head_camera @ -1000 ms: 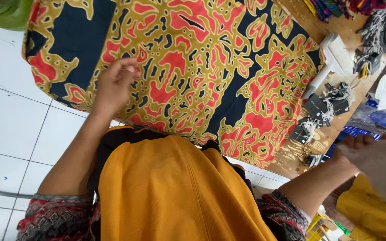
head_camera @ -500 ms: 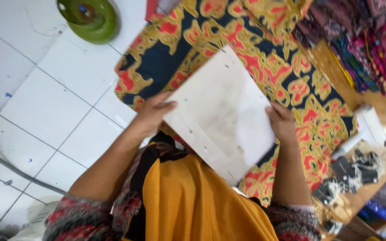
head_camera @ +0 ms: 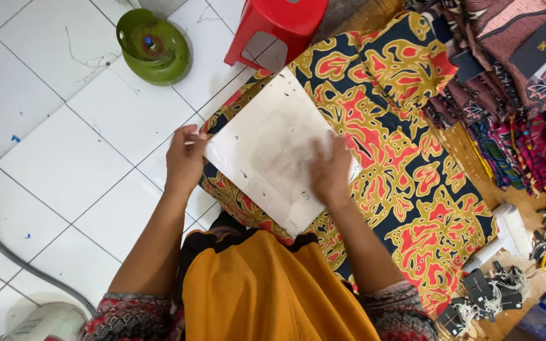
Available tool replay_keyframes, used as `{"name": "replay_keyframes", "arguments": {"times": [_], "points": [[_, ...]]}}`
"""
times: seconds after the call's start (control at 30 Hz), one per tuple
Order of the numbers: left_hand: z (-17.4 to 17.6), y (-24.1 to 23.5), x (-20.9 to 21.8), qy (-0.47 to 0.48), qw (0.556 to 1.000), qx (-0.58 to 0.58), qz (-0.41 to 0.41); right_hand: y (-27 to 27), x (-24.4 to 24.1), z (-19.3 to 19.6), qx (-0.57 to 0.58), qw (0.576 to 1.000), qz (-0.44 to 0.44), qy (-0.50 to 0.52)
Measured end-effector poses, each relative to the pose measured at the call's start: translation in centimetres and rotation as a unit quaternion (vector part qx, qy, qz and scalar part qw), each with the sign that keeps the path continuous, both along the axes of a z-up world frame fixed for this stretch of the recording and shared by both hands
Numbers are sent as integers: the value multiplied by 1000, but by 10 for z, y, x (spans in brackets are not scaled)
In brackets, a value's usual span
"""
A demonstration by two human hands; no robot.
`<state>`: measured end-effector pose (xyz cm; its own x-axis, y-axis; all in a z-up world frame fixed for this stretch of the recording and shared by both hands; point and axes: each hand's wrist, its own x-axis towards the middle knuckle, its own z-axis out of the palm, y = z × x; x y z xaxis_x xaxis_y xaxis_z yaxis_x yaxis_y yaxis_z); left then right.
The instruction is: The person folds a patterned shirt on a wooden table using a white paper template for alignment. They smooth the fabric, fold the sides, and then fold the shirt into a compact rectangle. Finally, they attach a black tag to the folded shirt.
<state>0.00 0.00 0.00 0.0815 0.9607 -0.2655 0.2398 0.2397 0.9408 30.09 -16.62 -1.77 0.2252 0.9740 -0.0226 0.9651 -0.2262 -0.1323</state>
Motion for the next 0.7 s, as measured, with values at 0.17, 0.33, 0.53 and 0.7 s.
{"name": "replay_keyframes", "arguments": {"times": [0.17,0.33,0.53,0.7], "points": [[-25,-5,-29,12,991,-122,-46,7,-60,-24,-135,989,-15,53],[-30,-7,-26,28,993,-90,-65,6,-60,-20,-101,994,-6,46],[-25,-7,-25,2,991,-132,-38,8,-70,-15,-105,994,-3,44],[-25,-9,-17,-6,990,-141,-23,2,-63,-6,-117,993,-12,20]]}}
